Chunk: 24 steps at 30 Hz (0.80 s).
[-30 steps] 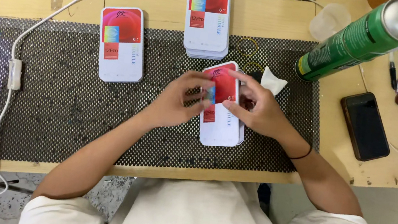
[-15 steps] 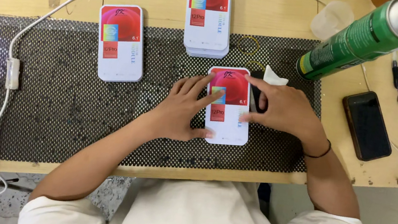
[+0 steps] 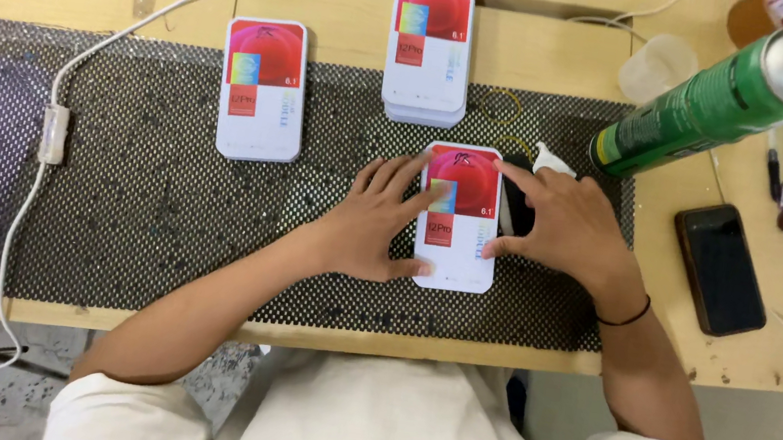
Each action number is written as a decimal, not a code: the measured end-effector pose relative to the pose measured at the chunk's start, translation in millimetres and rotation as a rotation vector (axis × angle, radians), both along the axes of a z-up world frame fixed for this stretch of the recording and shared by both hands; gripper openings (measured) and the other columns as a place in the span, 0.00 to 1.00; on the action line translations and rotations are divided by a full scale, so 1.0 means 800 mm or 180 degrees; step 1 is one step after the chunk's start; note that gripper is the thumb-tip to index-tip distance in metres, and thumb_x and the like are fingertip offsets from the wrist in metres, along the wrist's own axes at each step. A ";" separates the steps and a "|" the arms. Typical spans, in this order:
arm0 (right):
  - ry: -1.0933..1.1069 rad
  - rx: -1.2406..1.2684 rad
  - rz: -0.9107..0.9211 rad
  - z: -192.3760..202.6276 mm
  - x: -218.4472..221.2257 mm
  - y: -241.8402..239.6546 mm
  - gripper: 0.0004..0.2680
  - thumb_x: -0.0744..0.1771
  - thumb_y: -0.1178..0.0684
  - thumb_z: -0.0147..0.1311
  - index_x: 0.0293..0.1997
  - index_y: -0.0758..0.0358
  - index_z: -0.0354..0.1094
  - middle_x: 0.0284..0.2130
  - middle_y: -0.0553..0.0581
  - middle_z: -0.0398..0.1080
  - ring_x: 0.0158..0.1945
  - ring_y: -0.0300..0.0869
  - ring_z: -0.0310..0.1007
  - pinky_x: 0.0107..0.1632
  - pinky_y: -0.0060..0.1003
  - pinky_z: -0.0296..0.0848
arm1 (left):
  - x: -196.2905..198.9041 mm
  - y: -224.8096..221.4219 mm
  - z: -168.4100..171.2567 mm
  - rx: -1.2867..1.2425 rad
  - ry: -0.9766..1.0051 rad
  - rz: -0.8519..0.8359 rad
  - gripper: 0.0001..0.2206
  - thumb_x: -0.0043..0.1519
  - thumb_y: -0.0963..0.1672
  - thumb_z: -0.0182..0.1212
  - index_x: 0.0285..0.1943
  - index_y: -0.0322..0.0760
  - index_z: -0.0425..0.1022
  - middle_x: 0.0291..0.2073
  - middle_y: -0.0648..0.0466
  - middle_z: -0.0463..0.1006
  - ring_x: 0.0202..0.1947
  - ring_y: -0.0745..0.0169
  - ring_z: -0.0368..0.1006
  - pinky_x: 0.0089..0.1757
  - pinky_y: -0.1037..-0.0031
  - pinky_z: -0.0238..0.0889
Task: The person wipes a phone screen with a cloth after applying a liquid from a spray can, then places the screen into a white frame and attaches it to a phone body.
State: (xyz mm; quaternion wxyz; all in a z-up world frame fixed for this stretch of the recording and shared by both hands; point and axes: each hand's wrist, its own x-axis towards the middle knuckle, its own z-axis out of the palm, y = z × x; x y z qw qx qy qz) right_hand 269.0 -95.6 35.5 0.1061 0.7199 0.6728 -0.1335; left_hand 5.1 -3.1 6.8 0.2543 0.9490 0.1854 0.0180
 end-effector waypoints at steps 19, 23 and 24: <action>0.0042 0.0934 0.0692 -0.038 0.016 -0.004 0.38 0.51 0.13 0.55 0.58 0.49 0.74 0.39 0.49 0.71 0.46 0.45 0.71 0.48 0.44 0.63 | 0.010 -0.017 -0.006 -0.0958 -0.0828 0.0730 0.43 0.61 0.55 0.59 0.78 0.21 0.46 0.72 0.28 0.52 0.73 0.26 0.48 0.66 0.38 0.37; 0.0984 0.1508 0.0856 -0.030 -0.001 -0.006 0.30 0.59 0.28 0.64 0.60 0.61 0.71 0.37 0.52 0.69 0.44 0.47 0.72 0.46 0.44 0.63 | 0.010 -0.027 0.006 -0.1521 -0.1608 0.1296 0.41 0.62 0.50 0.61 0.77 0.18 0.46 0.70 0.23 0.47 0.71 0.15 0.47 0.65 0.38 0.45; 0.1279 0.1579 0.0821 -0.031 -0.004 -0.004 0.29 0.61 0.33 0.66 0.62 0.64 0.69 0.38 0.54 0.70 0.45 0.50 0.73 0.47 0.44 0.64 | 0.009 -0.031 0.013 -0.1671 -0.1701 0.1410 0.44 0.61 0.52 0.63 0.77 0.18 0.44 0.69 0.21 0.43 0.70 0.09 0.44 0.65 0.36 0.45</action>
